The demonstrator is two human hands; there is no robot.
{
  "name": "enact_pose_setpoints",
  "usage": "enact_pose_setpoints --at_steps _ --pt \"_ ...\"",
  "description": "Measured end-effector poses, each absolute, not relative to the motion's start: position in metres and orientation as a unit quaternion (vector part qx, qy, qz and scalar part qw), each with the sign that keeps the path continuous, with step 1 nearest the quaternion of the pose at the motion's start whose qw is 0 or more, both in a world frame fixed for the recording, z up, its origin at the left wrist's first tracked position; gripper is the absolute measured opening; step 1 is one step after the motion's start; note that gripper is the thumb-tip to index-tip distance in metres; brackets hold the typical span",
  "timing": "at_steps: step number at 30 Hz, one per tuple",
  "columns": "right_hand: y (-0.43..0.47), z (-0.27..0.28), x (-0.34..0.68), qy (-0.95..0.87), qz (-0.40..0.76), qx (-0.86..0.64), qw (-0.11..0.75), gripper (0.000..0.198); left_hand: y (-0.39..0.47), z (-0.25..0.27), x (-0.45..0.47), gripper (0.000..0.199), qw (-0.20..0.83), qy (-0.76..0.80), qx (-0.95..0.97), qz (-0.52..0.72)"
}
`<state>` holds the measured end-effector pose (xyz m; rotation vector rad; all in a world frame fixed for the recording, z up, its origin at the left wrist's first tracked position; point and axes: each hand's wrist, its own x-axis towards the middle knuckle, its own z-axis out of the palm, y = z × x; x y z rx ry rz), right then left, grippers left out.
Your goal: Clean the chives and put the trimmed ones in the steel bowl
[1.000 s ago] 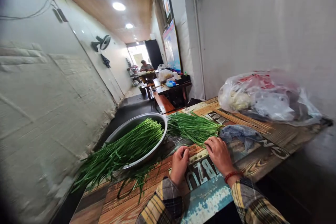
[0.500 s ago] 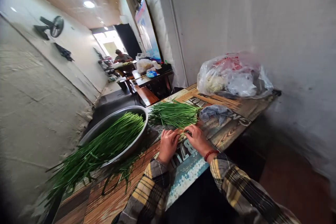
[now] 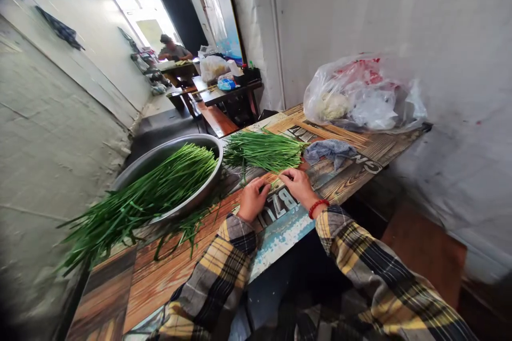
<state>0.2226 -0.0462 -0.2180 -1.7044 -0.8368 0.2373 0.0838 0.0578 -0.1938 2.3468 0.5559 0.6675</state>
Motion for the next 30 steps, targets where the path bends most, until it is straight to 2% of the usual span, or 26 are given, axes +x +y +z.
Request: enact_pose_setpoints --at_steps 2,5,8,11,23,27,30 --pt "-0.045 -0.220 0.225 -0.297 0.102 -0.706 0.634 0.029 0.060 -0.195 0.084 0.016 0.366 0.216 0.863 0.273" --pt "-0.048 -0.224 0.230 -0.231 0.134 -0.648 0.713 0.035 0.066 -0.197 0.084 0.017 0.505 0.244 0.774 0.295" --pt "-0.053 -0.227 0.232 -0.255 0.169 -0.638 0.707 0.038 0.072 -0.198 0.082 0.019 0.657 0.227 0.660 0.283" --pt "-0.056 -0.228 0.230 -0.290 0.173 -0.668 0.663 0.038 0.074 -0.197 0.080 0.023 0.730 0.202 0.596 0.268" --pt "-0.042 -0.191 0.220 -0.399 0.244 -0.641 0.609 0.043 0.060 -0.197 0.083 0.014 0.649 0.177 0.702 0.235" --pt "-0.027 -0.184 0.234 -0.473 0.170 -0.683 0.530 0.036 0.064 -0.199 0.083 0.011 0.603 0.193 0.725 0.271" --pt "-0.018 -0.186 0.243 -0.454 0.089 -0.705 0.537 0.032 0.068 -0.198 0.079 0.011 0.546 0.212 0.749 0.310"
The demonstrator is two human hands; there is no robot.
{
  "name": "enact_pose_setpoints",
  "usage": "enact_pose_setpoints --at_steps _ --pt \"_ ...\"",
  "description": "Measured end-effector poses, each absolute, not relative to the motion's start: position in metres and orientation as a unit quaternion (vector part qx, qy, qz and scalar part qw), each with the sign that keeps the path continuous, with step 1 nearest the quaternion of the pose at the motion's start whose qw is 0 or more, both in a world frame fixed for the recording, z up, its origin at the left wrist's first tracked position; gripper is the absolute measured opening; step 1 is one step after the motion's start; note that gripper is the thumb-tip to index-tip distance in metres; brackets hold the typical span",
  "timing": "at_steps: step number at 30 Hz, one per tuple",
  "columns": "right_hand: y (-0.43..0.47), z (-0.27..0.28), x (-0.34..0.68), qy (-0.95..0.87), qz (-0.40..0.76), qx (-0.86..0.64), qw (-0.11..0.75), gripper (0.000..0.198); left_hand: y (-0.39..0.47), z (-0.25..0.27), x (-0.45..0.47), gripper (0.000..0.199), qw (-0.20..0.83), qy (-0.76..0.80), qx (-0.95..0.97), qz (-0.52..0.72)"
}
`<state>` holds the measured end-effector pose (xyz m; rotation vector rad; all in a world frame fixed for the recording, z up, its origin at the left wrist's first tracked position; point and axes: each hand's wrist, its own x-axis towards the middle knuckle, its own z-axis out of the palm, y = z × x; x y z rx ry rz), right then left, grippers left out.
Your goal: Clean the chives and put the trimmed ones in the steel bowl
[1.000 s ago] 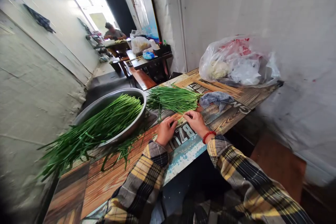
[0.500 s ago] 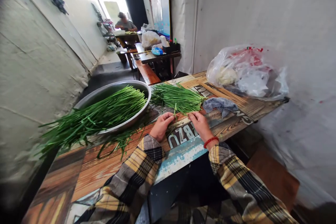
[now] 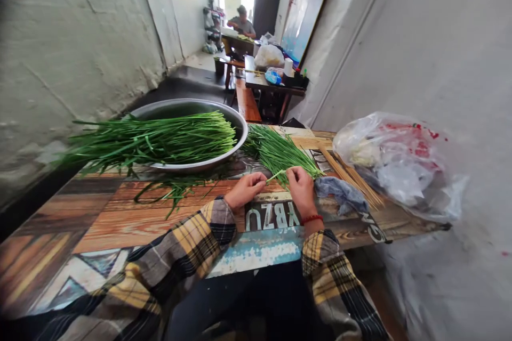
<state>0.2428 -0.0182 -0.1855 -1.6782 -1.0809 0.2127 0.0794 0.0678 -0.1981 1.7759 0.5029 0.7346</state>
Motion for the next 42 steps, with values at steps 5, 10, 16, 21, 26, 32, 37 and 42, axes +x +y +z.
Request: enact_pose_setpoints --at_steps 5,10,16,21,26,32,37,42 --pt "-0.010 -0.200 0.242 -0.414 0.115 -0.663 0.613 0.035 0.068 -0.196 0.073 0.013 0.476 0.236 0.782 0.325" --pt "-0.012 -0.204 0.240 -0.455 0.155 -0.664 0.573 0.036 0.062 -0.195 0.075 0.015 0.422 0.240 0.814 0.319" --pt "-0.016 -0.195 0.238 -0.539 0.168 -0.667 0.486 0.029 0.062 -0.196 0.075 0.015 0.390 0.256 0.823 0.324" --pt "-0.017 -0.192 0.238 -0.545 0.174 -0.653 0.497 0.032 0.059 -0.193 0.074 0.025 0.356 0.230 0.864 0.271" --pt "-0.020 -0.197 0.264 -0.371 0.058 -0.700 0.607 0.041 0.062 -0.192 0.077 0.026 0.383 0.255 0.818 0.345" --pt "-0.026 -0.202 0.275 -0.522 -0.042 -0.750 0.403 0.043 0.066 -0.196 0.078 0.019 0.476 0.306 0.739 0.366" --pt "-0.034 -0.202 0.267 -0.570 -0.102 -0.771 0.265 0.037 0.063 -0.190 0.079 0.019 0.466 0.313 0.738 0.375" --pt "-0.038 -0.204 0.267 -0.610 -0.088 -0.746 0.252 0.022 0.061 -0.186 0.078 0.012 0.480 0.317 0.731 0.367"
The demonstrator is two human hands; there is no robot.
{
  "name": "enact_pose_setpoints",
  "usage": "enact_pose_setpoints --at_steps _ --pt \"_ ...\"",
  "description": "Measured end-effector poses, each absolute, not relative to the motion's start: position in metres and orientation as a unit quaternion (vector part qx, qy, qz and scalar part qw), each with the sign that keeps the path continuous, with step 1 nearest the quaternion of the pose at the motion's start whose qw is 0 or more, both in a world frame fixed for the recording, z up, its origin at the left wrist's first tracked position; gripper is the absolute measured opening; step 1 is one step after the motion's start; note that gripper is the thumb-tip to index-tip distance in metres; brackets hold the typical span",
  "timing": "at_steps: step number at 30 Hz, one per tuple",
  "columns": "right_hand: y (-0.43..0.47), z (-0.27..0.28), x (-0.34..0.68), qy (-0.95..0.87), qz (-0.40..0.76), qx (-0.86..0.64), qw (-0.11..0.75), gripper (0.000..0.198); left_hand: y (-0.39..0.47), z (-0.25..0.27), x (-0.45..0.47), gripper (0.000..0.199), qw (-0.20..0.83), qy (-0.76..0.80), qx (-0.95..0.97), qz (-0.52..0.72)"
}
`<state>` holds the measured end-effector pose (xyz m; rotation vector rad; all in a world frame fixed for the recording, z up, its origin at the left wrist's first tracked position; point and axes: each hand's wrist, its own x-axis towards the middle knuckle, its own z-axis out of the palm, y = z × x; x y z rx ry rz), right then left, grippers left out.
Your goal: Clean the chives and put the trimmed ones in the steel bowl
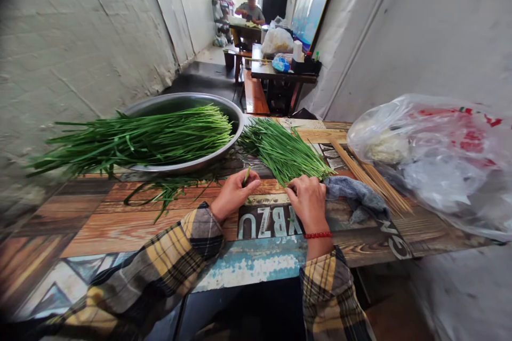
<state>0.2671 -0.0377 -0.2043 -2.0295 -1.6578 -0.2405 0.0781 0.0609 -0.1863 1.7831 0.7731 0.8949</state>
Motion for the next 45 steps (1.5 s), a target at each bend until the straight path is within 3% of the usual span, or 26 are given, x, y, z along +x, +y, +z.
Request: enact_pose_setpoints --at_steps 4,8,13,16,19,23,25,31,35,38,45 --pt "-0.032 -0.206 0.265 -0.570 -0.025 -0.739 0.358 0.020 0.062 -0.187 0.077 0.013 0.480 0.318 0.724 0.380" --pt "-0.027 -0.201 0.255 -0.516 0.109 -0.701 0.481 0.025 0.058 -0.185 0.074 0.014 0.396 0.324 0.750 0.419" --pt "-0.027 -0.193 0.236 -0.563 0.203 -0.647 0.472 0.023 0.047 -0.177 0.070 0.034 0.248 0.250 0.856 0.380" --pt "-0.026 -0.196 0.232 -0.555 0.268 -0.620 0.486 0.023 0.046 -0.178 0.071 0.018 0.225 0.227 0.898 0.302" --pt "-0.023 -0.203 0.237 -0.473 0.285 -0.619 0.559 0.025 0.051 -0.183 0.072 0.015 0.255 0.262 0.886 0.286" --pt "-0.023 -0.203 0.246 -0.372 0.183 -0.634 0.653 0.023 0.060 -0.188 0.074 0.014 0.340 0.288 0.842 0.305" --pt "-0.024 -0.201 0.245 -0.396 0.177 -0.637 0.637 0.025 0.063 -0.190 0.075 0.014 0.372 0.288 0.825 0.313" --pt "-0.025 -0.196 0.235 -0.594 0.125 -0.634 0.479 0.018 0.065 -0.194 0.075 0.020 0.429 0.266 0.811 0.296" --pt "-0.024 -0.196 0.236 -0.606 0.082 -0.645 0.458 0.019 0.065 -0.194 0.075 0.020 0.442 0.266 0.803 0.298" --pt "-0.023 -0.198 0.236 -0.563 0.115 -0.662 0.481 0.023 0.064 -0.191 0.076 0.019 0.448 0.267 0.796 0.309" --pt "-0.016 -0.208 0.229 -0.360 0.295 -0.595 0.655 0.026 0.061 -0.186 0.081 0.021 0.457 0.256 0.806 0.274"
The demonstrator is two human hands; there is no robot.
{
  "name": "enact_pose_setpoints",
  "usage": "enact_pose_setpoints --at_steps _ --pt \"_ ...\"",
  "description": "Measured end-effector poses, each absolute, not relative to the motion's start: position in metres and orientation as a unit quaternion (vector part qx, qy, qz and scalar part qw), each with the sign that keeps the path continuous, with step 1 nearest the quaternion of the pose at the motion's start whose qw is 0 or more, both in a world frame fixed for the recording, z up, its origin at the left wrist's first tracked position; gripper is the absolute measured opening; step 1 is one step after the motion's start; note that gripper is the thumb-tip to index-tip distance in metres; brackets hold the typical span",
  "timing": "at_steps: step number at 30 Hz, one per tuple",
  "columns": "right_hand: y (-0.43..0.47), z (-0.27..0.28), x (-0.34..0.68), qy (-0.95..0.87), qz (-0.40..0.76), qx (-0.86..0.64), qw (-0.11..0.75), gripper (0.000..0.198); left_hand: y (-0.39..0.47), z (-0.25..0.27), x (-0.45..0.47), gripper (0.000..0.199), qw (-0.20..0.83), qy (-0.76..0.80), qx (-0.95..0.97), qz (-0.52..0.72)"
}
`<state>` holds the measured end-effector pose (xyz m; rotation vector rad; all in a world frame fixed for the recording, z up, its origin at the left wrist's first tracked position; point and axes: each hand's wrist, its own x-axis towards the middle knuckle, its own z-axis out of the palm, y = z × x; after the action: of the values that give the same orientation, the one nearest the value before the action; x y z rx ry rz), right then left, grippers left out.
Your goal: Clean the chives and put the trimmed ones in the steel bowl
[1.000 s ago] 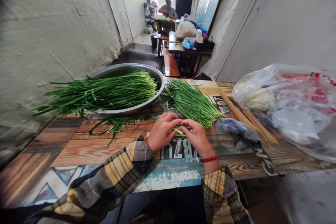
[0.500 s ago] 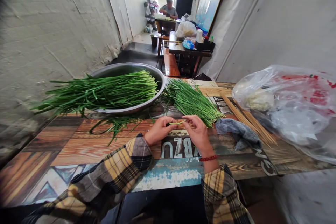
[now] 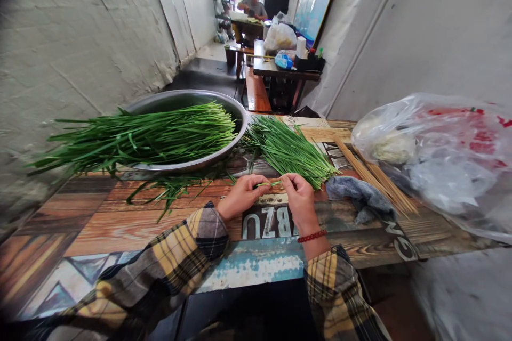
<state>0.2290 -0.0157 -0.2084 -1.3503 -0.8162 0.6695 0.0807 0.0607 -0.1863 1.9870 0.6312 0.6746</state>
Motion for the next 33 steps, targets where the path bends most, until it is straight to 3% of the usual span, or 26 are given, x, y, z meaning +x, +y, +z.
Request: enact_pose_setpoints --at_steps 5,9,16,22,27,33 --pt "-0.016 -0.206 0.242 -0.283 0.203 -0.584 0.733 0.027 0.064 -0.189 0.078 0.024 0.435 0.280 0.806 0.286" --pt "-0.020 -0.203 0.244 -0.381 0.164 -0.643 0.643 0.032 0.068 -0.191 0.077 0.023 0.426 0.279 0.806 0.301" --pt "-0.020 -0.200 0.235 -0.536 0.132 -0.651 0.520 0.019 0.067 -0.192 0.078 0.022 0.410 0.278 0.816 0.298" --pt "-0.016 -0.208 0.232 -0.393 0.241 -0.610 0.644 0.024 0.064 -0.192 0.082 0.015 0.375 0.266 0.831 0.313" --pt "-0.018 -0.205 0.246 -0.313 0.215 -0.591 0.712 0.024 0.067 -0.194 0.076 0.011 0.326 0.286 0.841 0.324" --pt "-0.021 -0.203 0.244 -0.465 0.177 -0.645 0.580 0.025 0.064 -0.188 0.074 0.010 0.278 0.293 0.862 0.307"
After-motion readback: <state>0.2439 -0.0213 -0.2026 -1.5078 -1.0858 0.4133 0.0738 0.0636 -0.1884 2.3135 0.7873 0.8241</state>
